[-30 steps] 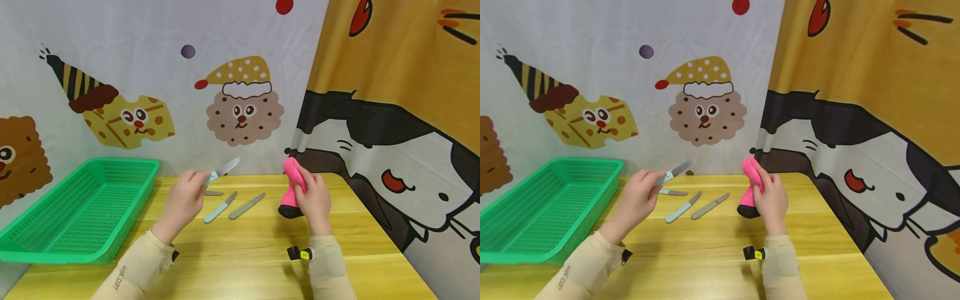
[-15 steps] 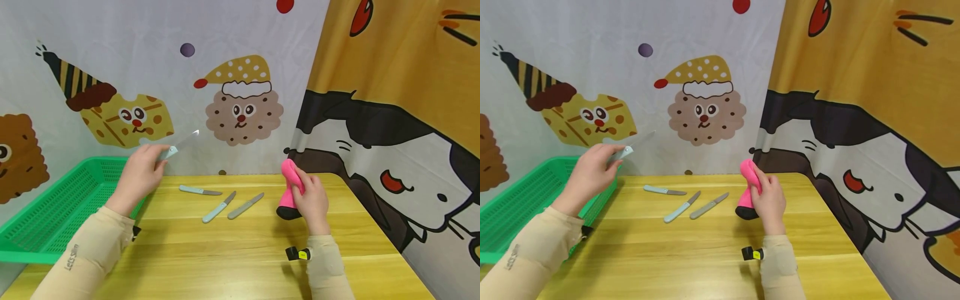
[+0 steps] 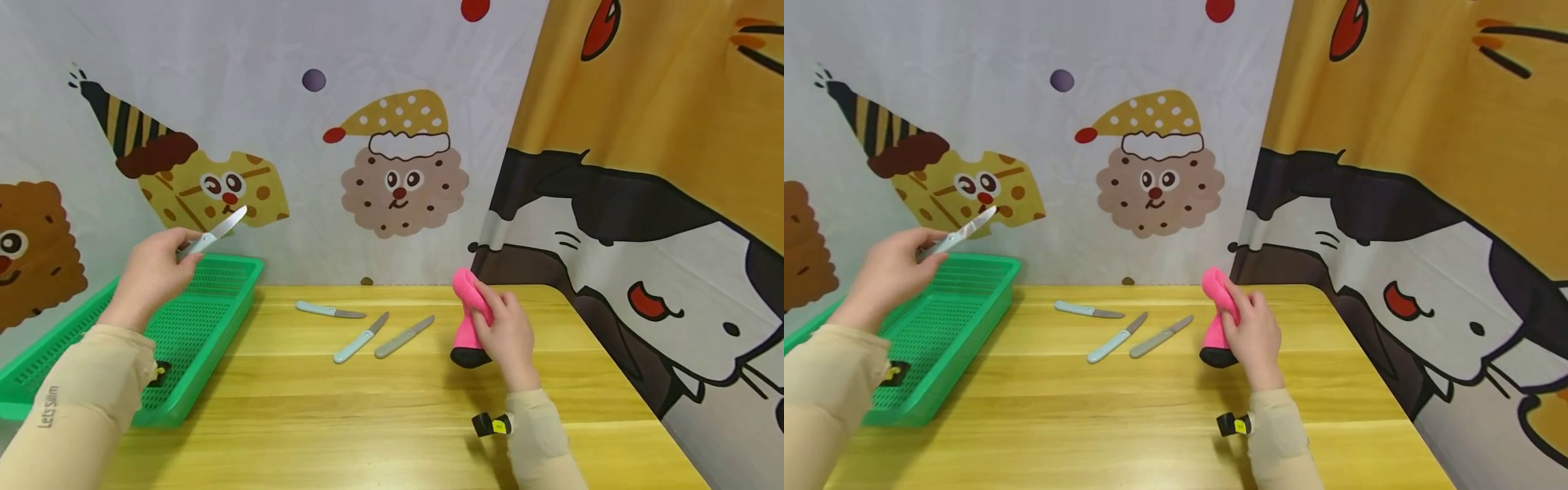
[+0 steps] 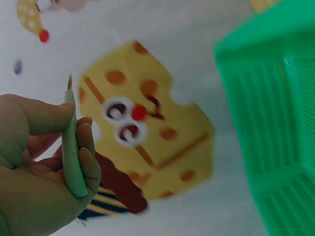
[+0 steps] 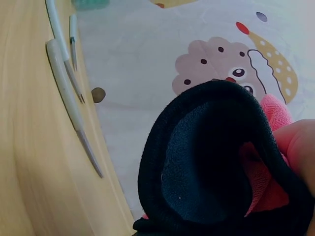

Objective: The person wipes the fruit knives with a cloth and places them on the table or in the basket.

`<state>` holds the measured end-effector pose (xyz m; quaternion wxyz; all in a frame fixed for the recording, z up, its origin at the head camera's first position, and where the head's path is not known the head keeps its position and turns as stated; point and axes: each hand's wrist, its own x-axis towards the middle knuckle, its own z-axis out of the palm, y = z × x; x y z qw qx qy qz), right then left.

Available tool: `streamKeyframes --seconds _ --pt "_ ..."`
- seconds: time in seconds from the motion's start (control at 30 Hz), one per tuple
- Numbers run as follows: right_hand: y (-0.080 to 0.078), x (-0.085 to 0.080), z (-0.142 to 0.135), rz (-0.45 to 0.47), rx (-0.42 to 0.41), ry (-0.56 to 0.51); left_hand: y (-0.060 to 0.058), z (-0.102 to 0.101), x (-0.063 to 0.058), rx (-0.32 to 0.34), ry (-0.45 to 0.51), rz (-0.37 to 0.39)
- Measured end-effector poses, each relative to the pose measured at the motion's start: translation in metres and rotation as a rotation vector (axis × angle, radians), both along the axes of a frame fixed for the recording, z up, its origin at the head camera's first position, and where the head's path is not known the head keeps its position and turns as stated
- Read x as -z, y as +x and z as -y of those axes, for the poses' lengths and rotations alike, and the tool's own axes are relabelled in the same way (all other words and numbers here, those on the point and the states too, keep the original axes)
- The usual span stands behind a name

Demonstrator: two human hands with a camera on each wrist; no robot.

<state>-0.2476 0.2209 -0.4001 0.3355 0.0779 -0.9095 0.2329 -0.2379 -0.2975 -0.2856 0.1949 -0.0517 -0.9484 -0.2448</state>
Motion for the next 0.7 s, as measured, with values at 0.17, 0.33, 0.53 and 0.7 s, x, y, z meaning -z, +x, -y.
streamKeyframes --seconds 0.17,0.33,0.53,0.7 --pt "0.001 0.003 -0.002 -0.011 0.001 0.005 -0.005 0.029 0.015 -0.027 0.015 0.049" --pt "0.004 0.004 -0.003 0.017 0.012 0.01 -0.007 0.054 0.033 -0.052 0.006 0.115" --pt "0.004 0.004 -0.003 0.029 0.004 0.007 -0.01 0.08 0.057 -0.086 -0.019 0.215" --pt "0.004 0.004 -0.002 0.026 -0.003 0.013 -0.011 0.097 0.074 -0.117 -0.026 0.274"
